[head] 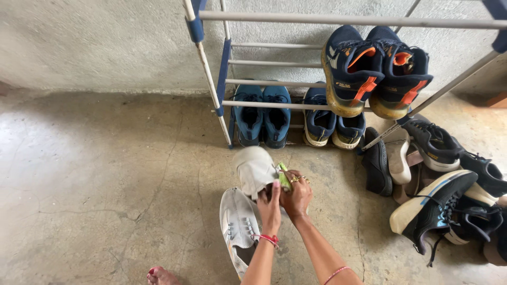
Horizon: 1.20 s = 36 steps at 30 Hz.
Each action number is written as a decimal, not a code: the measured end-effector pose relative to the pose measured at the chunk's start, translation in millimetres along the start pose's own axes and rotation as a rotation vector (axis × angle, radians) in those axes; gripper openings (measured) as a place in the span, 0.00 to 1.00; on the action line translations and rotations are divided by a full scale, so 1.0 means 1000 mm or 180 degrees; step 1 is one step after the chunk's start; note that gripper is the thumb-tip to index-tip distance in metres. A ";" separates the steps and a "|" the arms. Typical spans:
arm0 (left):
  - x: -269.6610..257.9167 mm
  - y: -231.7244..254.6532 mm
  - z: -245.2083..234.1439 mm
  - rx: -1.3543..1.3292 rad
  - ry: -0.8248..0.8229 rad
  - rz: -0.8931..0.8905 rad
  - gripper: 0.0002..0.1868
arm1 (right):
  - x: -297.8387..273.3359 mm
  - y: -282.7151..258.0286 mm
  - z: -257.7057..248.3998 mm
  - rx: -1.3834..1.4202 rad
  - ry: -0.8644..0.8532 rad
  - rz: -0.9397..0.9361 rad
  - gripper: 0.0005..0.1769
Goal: The person wipes the exterior of several pairs of shoes with a cloth, then places them on a metal shoe rack. The person cleans a white sneaker, a black sneaker, and a blue sneaker, arranging them on the rack after cleaning.
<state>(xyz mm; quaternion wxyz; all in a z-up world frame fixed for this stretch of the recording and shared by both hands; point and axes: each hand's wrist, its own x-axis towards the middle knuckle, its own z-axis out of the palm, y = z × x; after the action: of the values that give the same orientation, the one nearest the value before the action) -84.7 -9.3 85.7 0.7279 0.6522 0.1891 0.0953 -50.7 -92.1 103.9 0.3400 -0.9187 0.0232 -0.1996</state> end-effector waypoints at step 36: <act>-0.084 0.238 -0.003 -0.2579 -0.0516 -0.0433 0.47 | -0.076 -0.064 -0.265 -0.0327 0.0127 -0.0823 0.41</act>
<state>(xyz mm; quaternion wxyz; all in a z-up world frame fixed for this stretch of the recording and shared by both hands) -137.3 -7.5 333.0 0.9427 0.3045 0.1211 0.0620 -227.7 -192.1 300.5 0.2633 -0.9261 -0.0784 -0.2585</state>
